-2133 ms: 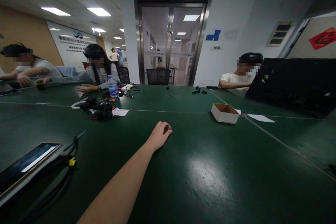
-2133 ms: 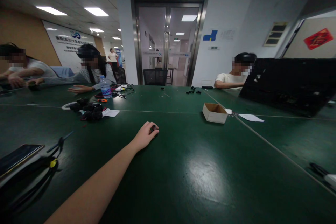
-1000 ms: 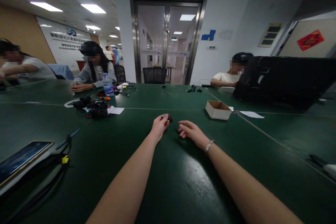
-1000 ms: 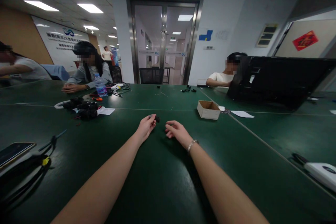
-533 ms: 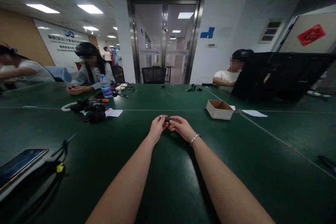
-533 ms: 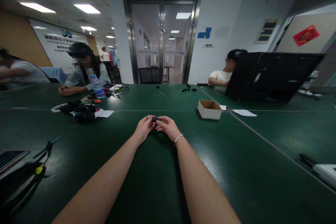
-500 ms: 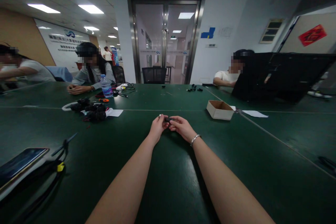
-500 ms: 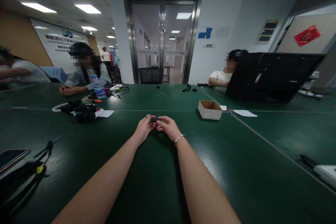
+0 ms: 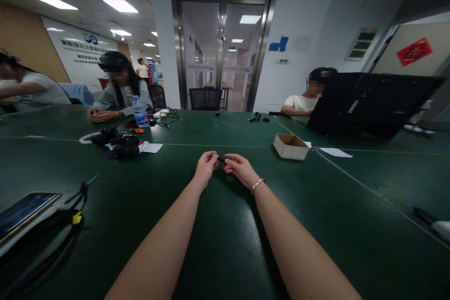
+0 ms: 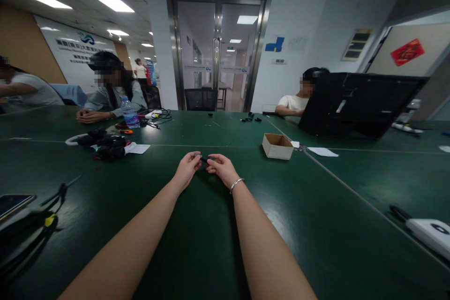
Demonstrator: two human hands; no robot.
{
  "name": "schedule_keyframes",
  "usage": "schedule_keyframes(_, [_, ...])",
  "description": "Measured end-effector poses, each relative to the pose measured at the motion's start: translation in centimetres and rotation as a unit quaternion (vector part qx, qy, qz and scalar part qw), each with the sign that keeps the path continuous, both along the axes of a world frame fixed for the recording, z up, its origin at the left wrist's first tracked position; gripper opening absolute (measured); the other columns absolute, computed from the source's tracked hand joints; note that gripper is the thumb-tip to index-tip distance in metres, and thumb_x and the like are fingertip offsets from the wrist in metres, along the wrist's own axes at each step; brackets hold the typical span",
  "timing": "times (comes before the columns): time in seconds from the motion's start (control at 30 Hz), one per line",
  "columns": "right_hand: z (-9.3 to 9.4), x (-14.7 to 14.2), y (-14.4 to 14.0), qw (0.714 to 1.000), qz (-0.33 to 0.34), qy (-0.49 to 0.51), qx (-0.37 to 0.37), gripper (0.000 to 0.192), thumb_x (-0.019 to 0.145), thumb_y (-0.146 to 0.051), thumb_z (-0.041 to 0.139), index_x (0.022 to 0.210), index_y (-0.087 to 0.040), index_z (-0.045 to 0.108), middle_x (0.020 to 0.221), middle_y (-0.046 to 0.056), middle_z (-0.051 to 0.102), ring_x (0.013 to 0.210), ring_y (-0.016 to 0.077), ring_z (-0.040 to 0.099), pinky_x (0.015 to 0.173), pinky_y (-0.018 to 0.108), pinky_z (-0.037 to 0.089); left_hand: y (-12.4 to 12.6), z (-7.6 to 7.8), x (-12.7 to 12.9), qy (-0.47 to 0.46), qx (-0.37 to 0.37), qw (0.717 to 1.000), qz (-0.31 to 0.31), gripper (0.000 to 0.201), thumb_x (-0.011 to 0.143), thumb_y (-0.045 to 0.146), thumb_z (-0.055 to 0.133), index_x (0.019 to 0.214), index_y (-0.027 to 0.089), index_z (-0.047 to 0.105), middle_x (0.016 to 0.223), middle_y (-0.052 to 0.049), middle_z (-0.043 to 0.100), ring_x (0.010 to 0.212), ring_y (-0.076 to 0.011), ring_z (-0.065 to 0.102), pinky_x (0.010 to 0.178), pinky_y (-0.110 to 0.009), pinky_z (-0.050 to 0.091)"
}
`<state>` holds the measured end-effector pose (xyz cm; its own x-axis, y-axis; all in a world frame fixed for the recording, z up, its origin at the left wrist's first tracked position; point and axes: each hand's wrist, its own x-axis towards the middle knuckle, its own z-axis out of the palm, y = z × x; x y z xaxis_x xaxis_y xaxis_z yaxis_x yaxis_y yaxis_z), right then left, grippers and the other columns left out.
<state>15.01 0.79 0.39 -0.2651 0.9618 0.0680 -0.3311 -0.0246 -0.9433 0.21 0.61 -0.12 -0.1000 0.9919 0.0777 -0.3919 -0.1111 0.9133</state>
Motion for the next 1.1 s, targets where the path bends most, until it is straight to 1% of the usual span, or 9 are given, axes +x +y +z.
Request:
schedule_keyframes(0.23, [0.0,0.2,-0.1,1.000,-0.016,0.010,-0.003,0.027,0.071,-0.017,0.075,0.094,-0.014,0.062,0.070,0.003,0.064,0.061,0.0109,0.062,0.057,0.019,0.053,-0.5,-0.1,-0.4,0.076,0.035,0.996,-0.020,0.029,0.070,0.025,0.070,0.096,0.014,0.063,0.092,-0.007,0.065,0.084,-0.0143,0.060,0.080,-0.028,0.047])
schedule_keyframes(0.33, [-0.1,0.4,-0.2,1.000,-0.015,0.014,0.000,0.027,0.070,-0.018,0.076,0.094,-0.014,0.063,0.071,0.003,0.064,0.061,0.0108,0.062,0.057,0.019,0.053,-0.7,0.0,-0.6,0.098,0.041,0.994,-0.035,0.030,0.070,0.025,0.070,0.096,0.013,0.063,0.092,-0.008,0.066,0.087,-0.0165,0.061,0.082,-0.030,0.047])
schedule_keyframes(0.4, [-0.2,0.5,-0.2,1.000,-0.016,0.015,0.002,0.030,0.069,-0.019,0.077,0.095,-0.013,0.064,0.070,0.003,0.064,0.062,0.0111,0.062,0.058,0.019,0.053,-0.6,0.0,-0.8,0.139,0.050,0.988,-0.045,0.030,0.070,0.028,0.070,0.096,0.014,0.064,0.091,-0.009,0.066,0.086,-0.0176,0.061,0.081,-0.031,0.048])
schedule_keyframes(0.5, [-0.3,0.7,-0.1,1.000,-0.022,0.013,0.000,0.033,0.068,-0.019,0.077,0.098,-0.012,0.065,0.068,0.003,0.064,0.063,0.0115,0.063,0.058,0.018,0.053,-0.5,-0.3,-1.0,0.220,0.073,0.972,-0.042,0.029,0.072,0.034,0.067,0.093,0.014,0.065,0.087,-0.008,0.067,0.081,-0.0180,0.061,0.075,-0.030,0.048])
schedule_keyframes(0.57, [-0.4,0.7,-0.1,1.000,-0.023,0.011,0.000,0.034,0.067,-0.018,0.078,0.098,-0.012,0.065,0.069,0.003,0.064,0.063,0.0115,0.063,0.058,0.019,0.053,-0.4,-0.4,-1.2,0.251,0.083,0.964,-0.035,0.030,0.074,0.038,0.064,0.092,0.015,0.065,0.083,-0.007,0.066,0.077,-0.0175,0.061,0.071,-0.029,0.047])
schedule_keyframes(0.67, [-0.5,0.8,0.0,1.000,-0.017,0.008,0.003,0.032,0.067,-0.017,0.078,0.097,-0.014,0.066,0.072,0.003,0.064,0.064,0.0115,0.063,0.059,0.019,0.053,-0.5,-0.2,-1.3,0.301,0.072,0.950,-0.030,0.033,0.076,0.047,0.058,0.086,0.015,0.064,0.075,-0.005,0.065,0.069,-0.0162,0.059,0.064,-0.027,0.045])
schedule_keyframes(0.83, [-0.4,1.1,-0.1,1.000,0.010,-0.001,0.010,0.031,0.068,-0.018,0.077,0.097,-0.015,0.067,0.079,0.003,0.064,0.068,0.0111,0.062,0.060,0.019,0.052,-1.5,1.0,-1.6,0.440,0.042,0.897,-0.009,0.052,0.082,0.061,0.040,0.071,0.016,0.062,0.061,-0.002,0.061,0.058,-0.0151,0.055,0.058,-0.027,0.037])
schedule_keyframes(0.93, [-0.4,1.2,-0.3,1.000,0.023,-0.002,0.019,0.034,0.067,-0.017,0.078,0.099,-0.016,0.067,0.079,0.002,0.062,0.069,0.0108,0.062,0.062,0.019,0.052,-2.0,1.5,-1.6,0.475,0.029,0.879,0.001,0.058,0.083,0.065,0.033,0.064,0.017,0.061,0.055,-0.001,0.058,0.053,-0.0149,0.053,0.056,-0.027,0.035])
schedule_keyframes(1.1, [-0.2,1.3,-0.3,0.999,0.039,-0.013,0.021,0.036,0.066,-0.012,0.076,0.101,-0.018,0.067,0.086,0.002,0.061,0.070,0.0105,0.062,0.064,0.019,0.053,-1.8,1.6,-1.6,0.500,0.005,0.866,0.011,0.064,0.084,0.066,0.028,0.055,0.018,0.058,0.049,-0.001,0.055,0.050,-0.0157,0.052,0.057,-0.028,0.034])
